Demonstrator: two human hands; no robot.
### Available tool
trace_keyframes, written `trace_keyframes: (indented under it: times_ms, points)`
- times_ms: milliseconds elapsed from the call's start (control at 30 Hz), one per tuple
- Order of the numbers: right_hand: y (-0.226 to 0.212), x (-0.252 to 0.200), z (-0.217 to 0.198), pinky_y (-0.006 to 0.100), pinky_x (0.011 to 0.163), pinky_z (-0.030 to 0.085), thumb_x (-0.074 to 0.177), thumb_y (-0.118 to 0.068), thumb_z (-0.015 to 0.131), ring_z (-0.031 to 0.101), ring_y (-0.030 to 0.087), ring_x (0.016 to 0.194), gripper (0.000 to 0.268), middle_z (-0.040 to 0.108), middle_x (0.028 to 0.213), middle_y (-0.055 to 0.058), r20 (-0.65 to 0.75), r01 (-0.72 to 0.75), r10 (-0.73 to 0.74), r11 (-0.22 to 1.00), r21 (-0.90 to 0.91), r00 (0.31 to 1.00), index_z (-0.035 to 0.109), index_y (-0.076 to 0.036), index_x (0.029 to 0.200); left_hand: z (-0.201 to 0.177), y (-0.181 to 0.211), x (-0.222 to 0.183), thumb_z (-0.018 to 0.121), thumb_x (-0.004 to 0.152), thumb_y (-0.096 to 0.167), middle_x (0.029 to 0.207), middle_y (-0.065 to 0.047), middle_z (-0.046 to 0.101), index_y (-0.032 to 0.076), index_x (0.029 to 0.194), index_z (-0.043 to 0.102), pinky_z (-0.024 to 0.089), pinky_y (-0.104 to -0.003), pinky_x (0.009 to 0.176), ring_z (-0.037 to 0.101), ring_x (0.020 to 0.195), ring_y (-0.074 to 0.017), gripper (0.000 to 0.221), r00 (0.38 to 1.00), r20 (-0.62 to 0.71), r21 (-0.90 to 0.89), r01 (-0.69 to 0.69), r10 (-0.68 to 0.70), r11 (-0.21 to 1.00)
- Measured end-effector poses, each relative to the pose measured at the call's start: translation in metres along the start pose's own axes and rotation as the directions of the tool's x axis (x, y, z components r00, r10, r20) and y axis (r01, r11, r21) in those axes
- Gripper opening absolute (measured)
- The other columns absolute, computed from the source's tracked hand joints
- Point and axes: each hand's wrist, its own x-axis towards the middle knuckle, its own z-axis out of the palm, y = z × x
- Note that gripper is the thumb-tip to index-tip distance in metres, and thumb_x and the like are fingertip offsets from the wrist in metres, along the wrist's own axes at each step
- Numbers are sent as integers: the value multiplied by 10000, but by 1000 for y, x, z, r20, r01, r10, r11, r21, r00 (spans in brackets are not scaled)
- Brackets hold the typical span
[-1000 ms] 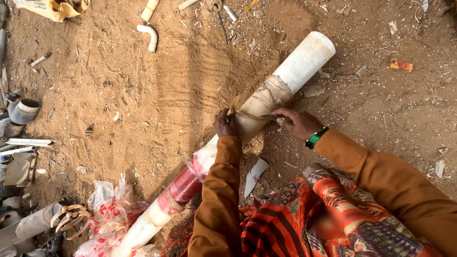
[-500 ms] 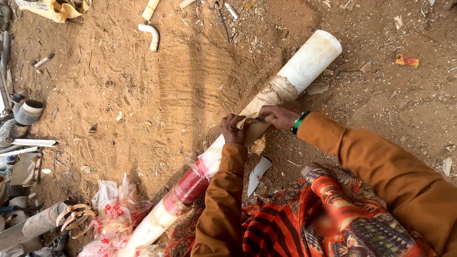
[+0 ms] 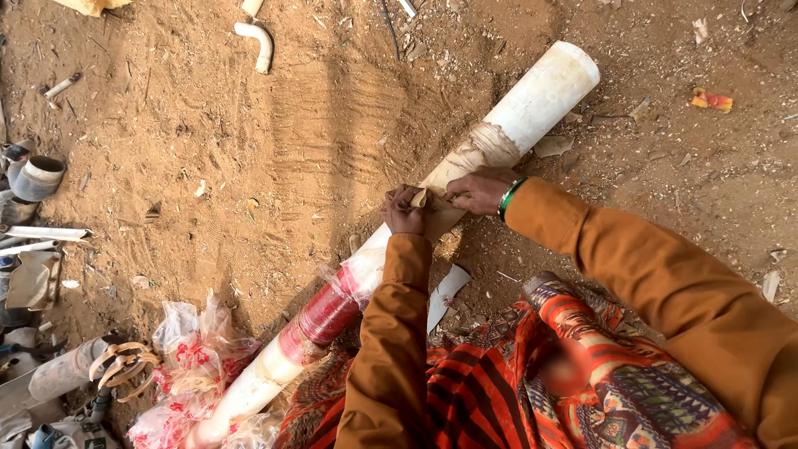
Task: The person uses a knife to cut through multiple layers of clear and red plastic wrapping on a large white pipe and pulls the plastic away by hand.
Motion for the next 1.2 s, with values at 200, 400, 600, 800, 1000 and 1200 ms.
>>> trace_keyframes:
  times_ms: [200,400,600,800,1000,1200]
  points:
    - [3,-41,45,472,853,572,945,-408,638,729,346,972,329,764,1079,112,-342,222,-117,932,287,932,678,-253,1233,-4,-4,-9,833,707,118,850,-22,732,107,785,796,297,-494,972,575,1009,-253,87,992,-32,200,-116,125,973]
    - [-19,-3,-1,472,820,558,936,-431,646,725,348,947,290,773,1006,92,0,3,-3,1000,24,1000,718,-280,1173,-2,-21,-5,744,822,162,815,-2,679,164,831,782,462,-334,868,629,881,-191,40,987,94,-129,144,-133,981]
    - [-16,-64,62,475,797,569,983,-300,618,721,377,933,321,738,1044,195,-474,227,-68,931,287,878,668,-116,1241,18,-38,-8,824,798,153,909,-96,655,119,844,791,424,-399,859,575,888,-246,66,989,-145,264,59,-21,963]
    - [-4,-22,61,459,816,578,987,-232,606,725,383,977,305,735,1107,208,-559,408,-168,848,338,812,652,-58,1234,31,-61,6,841,774,59,773,-60,688,42,826,764,422,-362,930,578,866,-211,95,993,62,-214,112,-101,970]
    - [-23,-47,61,489,797,573,1003,-262,589,731,394,924,308,742,1034,194,-446,101,40,953,287,894,655,-160,1286,45,-80,8,908,700,47,717,-51,687,24,784,794,451,-299,774,549,793,-187,144,992,-122,12,-36,37,999]
    - [-36,-65,62,547,704,541,997,-248,589,688,461,863,290,734,999,199,-588,190,13,941,281,809,655,-160,1265,52,-95,1,843,754,10,820,-9,743,41,858,734,530,-254,693,638,759,-96,154,950,65,-539,290,-305,791]
